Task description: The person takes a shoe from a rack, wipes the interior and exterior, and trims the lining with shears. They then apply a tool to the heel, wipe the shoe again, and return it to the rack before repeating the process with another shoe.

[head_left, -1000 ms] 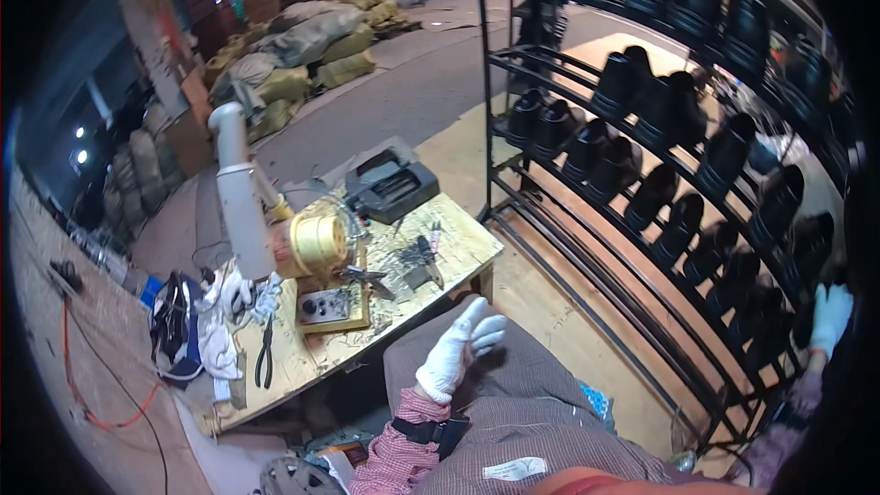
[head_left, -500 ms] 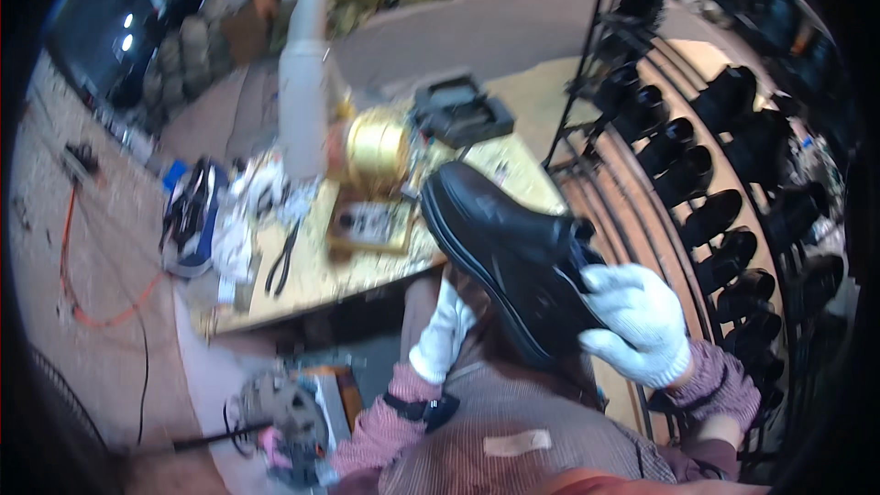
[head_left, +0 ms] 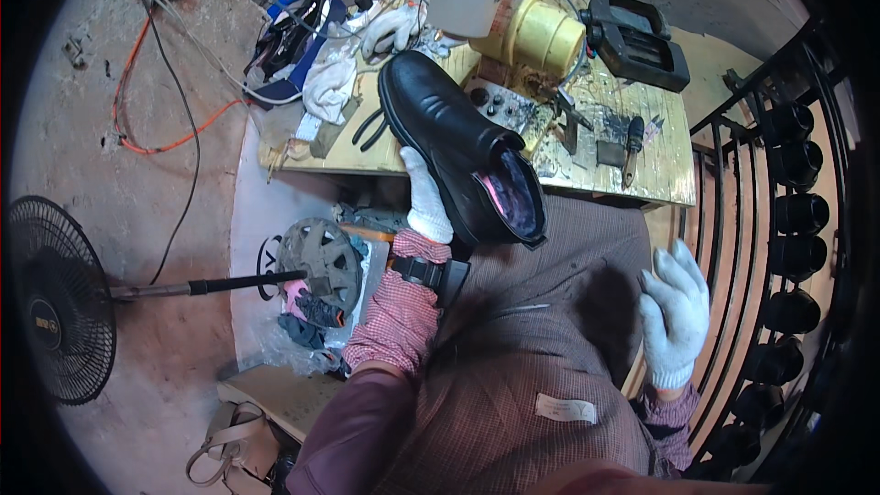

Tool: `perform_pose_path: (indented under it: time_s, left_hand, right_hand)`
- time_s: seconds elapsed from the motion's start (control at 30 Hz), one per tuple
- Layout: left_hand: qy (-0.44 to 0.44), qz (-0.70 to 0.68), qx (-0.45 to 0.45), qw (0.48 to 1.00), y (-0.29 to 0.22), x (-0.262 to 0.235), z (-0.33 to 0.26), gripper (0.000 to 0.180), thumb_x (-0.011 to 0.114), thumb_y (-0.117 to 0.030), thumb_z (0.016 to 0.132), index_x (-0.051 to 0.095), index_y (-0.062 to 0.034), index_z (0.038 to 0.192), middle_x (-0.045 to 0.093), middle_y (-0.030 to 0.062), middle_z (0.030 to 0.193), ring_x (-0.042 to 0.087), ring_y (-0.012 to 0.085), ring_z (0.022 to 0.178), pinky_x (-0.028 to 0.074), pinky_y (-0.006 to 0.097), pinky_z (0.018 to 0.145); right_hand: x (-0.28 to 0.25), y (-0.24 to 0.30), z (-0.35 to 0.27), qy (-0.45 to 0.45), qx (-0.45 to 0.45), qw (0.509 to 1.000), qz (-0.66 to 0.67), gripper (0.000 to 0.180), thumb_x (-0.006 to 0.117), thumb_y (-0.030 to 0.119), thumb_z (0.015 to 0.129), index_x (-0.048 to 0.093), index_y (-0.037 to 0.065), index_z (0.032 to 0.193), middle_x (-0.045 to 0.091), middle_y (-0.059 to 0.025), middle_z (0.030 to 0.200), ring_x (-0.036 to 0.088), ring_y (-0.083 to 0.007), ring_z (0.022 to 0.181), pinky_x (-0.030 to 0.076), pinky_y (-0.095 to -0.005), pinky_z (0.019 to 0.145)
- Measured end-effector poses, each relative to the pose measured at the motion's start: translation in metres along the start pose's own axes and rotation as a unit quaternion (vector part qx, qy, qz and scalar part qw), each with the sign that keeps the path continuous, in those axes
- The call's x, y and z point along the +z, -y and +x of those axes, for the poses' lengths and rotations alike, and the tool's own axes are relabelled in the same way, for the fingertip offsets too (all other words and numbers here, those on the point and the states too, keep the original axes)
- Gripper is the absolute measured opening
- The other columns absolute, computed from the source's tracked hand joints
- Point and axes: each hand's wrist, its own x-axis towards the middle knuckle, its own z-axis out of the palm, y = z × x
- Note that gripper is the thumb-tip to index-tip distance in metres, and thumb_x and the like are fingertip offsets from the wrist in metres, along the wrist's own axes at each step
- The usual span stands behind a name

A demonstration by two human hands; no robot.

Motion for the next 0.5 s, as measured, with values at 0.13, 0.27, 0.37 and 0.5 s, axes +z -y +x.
perform_pose_path:
  time_s: [0.13,0.27,0.37,0.5]
  left_hand:
    - [0.007,0.039,0.034,0.999,-0.018,0.006,0.039,0.092,0.038,-0.079,0.096,0.038,-0.0114,0.158,0.051,0.0112,0.153,0.053,0.0324,0.135,0.043,0.044,0.117]
    - [0.037,0.067,0.056,0.996,-0.022,-0.003,0.067,0.093,0.037,-0.084,0.094,0.041,-0.0149,0.156,0.053,0.0112,0.150,0.052,0.0325,0.134,0.041,0.048,0.117]
    - [-0.012,-0.001,-0.007,1.000,-0.021,-0.009,0.082,0.096,0.036,-0.085,0.093,0.041,-0.0128,0.155,0.053,0.0163,0.149,0.053,0.0353,0.134,0.042,0.055,0.115]
    - [0.048,-0.073,-0.035,0.996,-0.009,0.007,0.078,0.090,0.043,-0.078,0.095,0.041,-0.0100,0.154,0.053,0.0216,0.147,0.059,0.0393,0.127,0.047,0.061,0.109]
  right_hand:
    - [0.003,-0.016,-0.031,0.017,0.099,0.995,-0.008,0.027,0.069,0.019,0.094,0.072,0.001,0.114,0.067,-0.0178,0.132,0.056,-0.0404,0.133,0.043,-0.0490,0.112]
    - [0.009,-0.024,-0.043,0.036,0.165,0.986,0.014,0.032,0.069,0.023,0.095,0.071,0.000,0.117,0.068,-0.0197,0.130,0.056,-0.0411,0.133,0.043,-0.0492,0.112]
    - [0.013,-0.029,-0.040,0.045,0.168,0.985,0.020,0.033,0.069,0.025,0.095,0.072,0.000,0.116,0.068,-0.0201,0.127,0.058,-0.0414,0.130,0.044,-0.0494,0.112]
    - [0.019,-0.034,-0.032,0.046,0.145,0.988,0.023,0.033,0.070,0.026,0.094,0.073,0.000,0.113,0.069,-0.0189,0.124,0.060,-0.0412,0.127,0.045,-0.0492,0.110]
